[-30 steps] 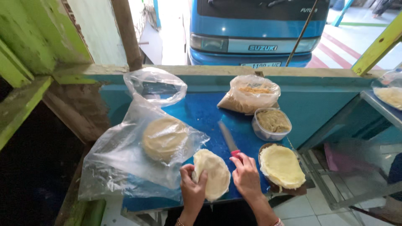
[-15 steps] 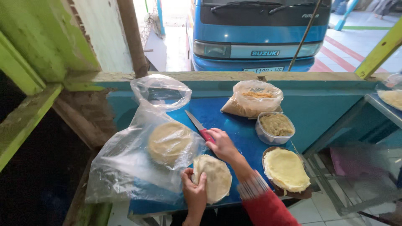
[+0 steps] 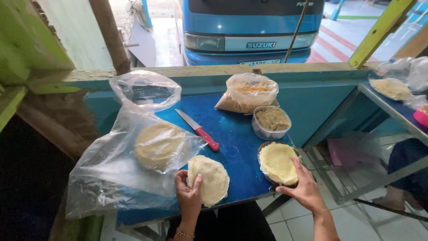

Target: The person unwraps a stack of thin dough rounds from a plastic bag, then stretches and thins each dough sheet by hand, pulling its edges outward, and lays the stretched sheet over a round board on the table. A knife, a container of filling, and a bag of ingredients sit on the blue work table.

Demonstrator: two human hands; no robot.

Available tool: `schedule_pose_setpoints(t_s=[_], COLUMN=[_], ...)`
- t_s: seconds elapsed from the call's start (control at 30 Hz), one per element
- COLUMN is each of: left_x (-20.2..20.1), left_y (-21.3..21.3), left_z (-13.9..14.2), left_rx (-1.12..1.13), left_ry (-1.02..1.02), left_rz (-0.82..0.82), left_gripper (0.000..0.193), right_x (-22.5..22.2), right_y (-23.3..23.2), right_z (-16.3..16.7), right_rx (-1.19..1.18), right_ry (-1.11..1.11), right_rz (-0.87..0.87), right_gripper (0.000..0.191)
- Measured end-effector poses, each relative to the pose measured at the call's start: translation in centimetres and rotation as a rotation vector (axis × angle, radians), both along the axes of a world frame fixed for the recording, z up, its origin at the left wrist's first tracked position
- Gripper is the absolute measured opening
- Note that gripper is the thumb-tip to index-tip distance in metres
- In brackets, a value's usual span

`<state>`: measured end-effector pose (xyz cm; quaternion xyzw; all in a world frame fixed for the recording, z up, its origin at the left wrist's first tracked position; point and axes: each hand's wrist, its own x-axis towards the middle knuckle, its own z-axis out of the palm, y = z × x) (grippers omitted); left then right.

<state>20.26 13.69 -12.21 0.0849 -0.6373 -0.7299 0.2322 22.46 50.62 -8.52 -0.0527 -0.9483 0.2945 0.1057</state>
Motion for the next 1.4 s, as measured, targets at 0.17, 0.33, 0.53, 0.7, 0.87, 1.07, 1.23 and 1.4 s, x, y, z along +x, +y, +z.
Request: schedule_pose_setpoints(t_s=[0.17,0.33,0.53,0.7,0.87,1.07,1.23,1.4], left_x=[0.2,-0.2,-4.0,-10.9,-15.7,-16.0,-14.3,-13.9], left_y=[-0.4,0.5,-0.3,-0.3,1.0,-0.1,-1.0,-1.4], left_z=[0.6,4.0,12.0,15.8,13.4,9.3,7.8,4.9], left_rx=[-0.061,-0.097,0.136,0.556,0.807,1.123,1.019,0.776], left_ry=[0.049,0.071,0.252,0.202,-0.087,-0.037,-0.328,-0.291], left_rz=[-0.032,-0.084,-0.189,-0.345,-0.334,-0.341,-0.465,-0.521], left_gripper=[0.036,0.039,0.041,0.041,0.035,0.038,0.047,0.045], right_x=[-2.5,-6.5,-8.9,-12.7,-18.8,-20.4,-19.9,-19.4], right_y=[-6.0,-13.9,-14.8,-15.4,-20.2,-21.6,-19.5,-19.6], right_z=[0.8,1.3,3.9,7.8,8.8,4.6,4.1,5.6], right_rx=[-0.011,0.073,0.132,-0.392,-0.316,-0.384,-0.362,-0.322], right_ry=[0.079,0.158,0.194,0.468,0.485,0.187,0.092,0.097], right_rz=[0.088,0.153,0.336,0.474,0.573,0.715,0.836,0.768], right_gripper=[0.123,0.118,0.119,0.053,0.031,0.029,0.025,0.022])
